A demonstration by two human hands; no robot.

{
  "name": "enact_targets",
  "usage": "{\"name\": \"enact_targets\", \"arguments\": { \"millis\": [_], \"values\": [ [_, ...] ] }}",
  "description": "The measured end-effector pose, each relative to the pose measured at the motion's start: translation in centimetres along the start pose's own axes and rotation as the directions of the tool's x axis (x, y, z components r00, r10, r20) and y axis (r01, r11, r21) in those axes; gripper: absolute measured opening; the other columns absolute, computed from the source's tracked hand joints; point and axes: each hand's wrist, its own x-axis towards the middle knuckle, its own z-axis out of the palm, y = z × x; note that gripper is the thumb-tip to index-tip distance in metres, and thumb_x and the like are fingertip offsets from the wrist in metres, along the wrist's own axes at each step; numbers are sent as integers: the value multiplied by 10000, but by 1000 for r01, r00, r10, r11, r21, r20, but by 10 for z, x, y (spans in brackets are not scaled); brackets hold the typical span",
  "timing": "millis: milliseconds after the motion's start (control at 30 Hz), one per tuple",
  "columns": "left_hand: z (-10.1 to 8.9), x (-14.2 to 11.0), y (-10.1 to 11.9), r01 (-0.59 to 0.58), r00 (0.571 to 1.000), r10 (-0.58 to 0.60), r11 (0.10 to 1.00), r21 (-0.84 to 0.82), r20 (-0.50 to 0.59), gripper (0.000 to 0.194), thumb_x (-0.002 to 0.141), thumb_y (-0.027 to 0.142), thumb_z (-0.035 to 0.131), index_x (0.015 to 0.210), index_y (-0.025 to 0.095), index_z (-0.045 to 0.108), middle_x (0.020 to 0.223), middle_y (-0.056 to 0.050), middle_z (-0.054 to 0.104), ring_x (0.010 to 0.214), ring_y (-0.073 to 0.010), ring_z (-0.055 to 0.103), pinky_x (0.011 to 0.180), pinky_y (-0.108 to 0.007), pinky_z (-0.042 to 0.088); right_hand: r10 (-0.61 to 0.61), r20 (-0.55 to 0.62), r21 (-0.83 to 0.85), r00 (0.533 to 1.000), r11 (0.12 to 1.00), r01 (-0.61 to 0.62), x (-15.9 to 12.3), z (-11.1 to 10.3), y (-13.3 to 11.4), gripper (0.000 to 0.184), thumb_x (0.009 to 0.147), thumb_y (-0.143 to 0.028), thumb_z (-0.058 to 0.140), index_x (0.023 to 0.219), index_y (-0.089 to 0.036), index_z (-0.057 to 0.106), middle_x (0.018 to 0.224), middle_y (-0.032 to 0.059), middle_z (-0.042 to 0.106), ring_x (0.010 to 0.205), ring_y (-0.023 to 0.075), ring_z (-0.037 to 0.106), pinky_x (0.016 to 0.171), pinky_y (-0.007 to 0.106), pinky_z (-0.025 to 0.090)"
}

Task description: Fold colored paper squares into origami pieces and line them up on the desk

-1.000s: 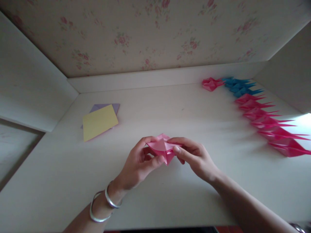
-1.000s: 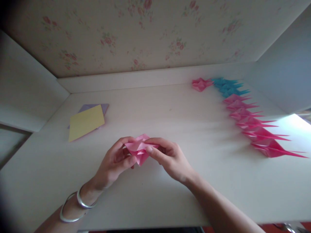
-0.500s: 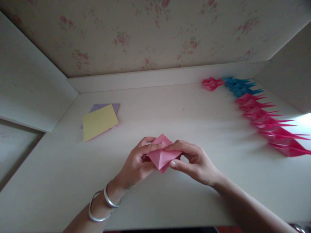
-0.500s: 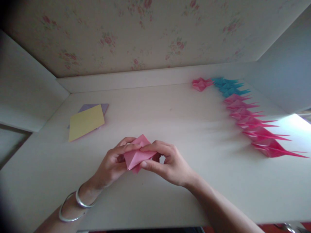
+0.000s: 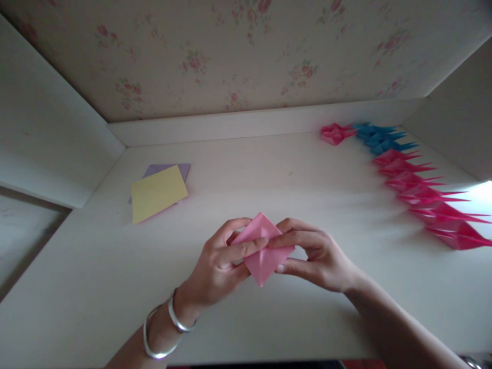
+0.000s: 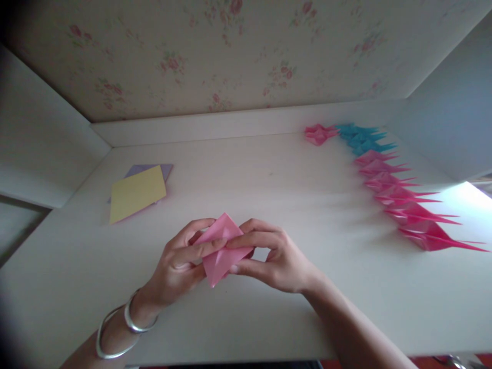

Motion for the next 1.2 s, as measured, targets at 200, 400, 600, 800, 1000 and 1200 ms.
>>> {"name": "enact_targets", "arguments": {
  "millis": [200,400,600,800,1000,1200],
  "values": [
    [1,-1,-3,-106,994,108,990,88,-25,488,845,147,709,1288,329,619,1285,-88,523,1073,-203,622,790,-324,614,-82,34,-40,996,996,84,-1,-4,1,286,816,-182,762,1098,-224,742,1001,82,692,888,182,676,769,306,570],
    [2,-3,-3,-99,993,110,979,178,-53,467,850,124,691,1276,306,629,1281,-85,520,1106,-213,607,806,-320,611,-67,-2,-56,998,996,67,-1,1,3,260,850,-152,715,1094,-240,736,1056,84,680,933,193,674,793,325,564],
    [3,-2,-1,-67,997,71,983,170,-18,352,869,156,675,1209,252,682,1281,-105,515,1031,-204,641,821,-335,617,36,-3,23,999,999,-36,-4,1,3,242,899,-117,602,1066,-233,733,1119,97,653,926,200,670,719,313,567],
    [4,-2,1,-36,998,43,991,126,-49,224,873,176,674,1084,196,746,1238,-122,539,986,-200,660,803,-320,617,77,9,71,997,994,-77,-4,2,2,214,882,-110,621,1023,-220,737,1107,93,642,935,200,662,749,319,557],
    [1,1,3,126,989,-128,992,-24,-74,214,830,253,742,1041,243,776,1155,-91,646,966,-190,670,764,-263,585,112,-51,59,992,992,-109,0,4,5,112,888,-214,678,953,-215,768,1017,80,675,884,187,665,724,297,539],
    [3,6,10,283,959,-282,950,-129,26,164,881,279,686,1004,246,790,1106,-71,667,964,-184,646,787,-253,527,166,-116,87,979,984,-157,-1,10,6,138,919,-252,641,891,-214,771,1005,75,676,892,184,655,745,292,519]
  ]
}}
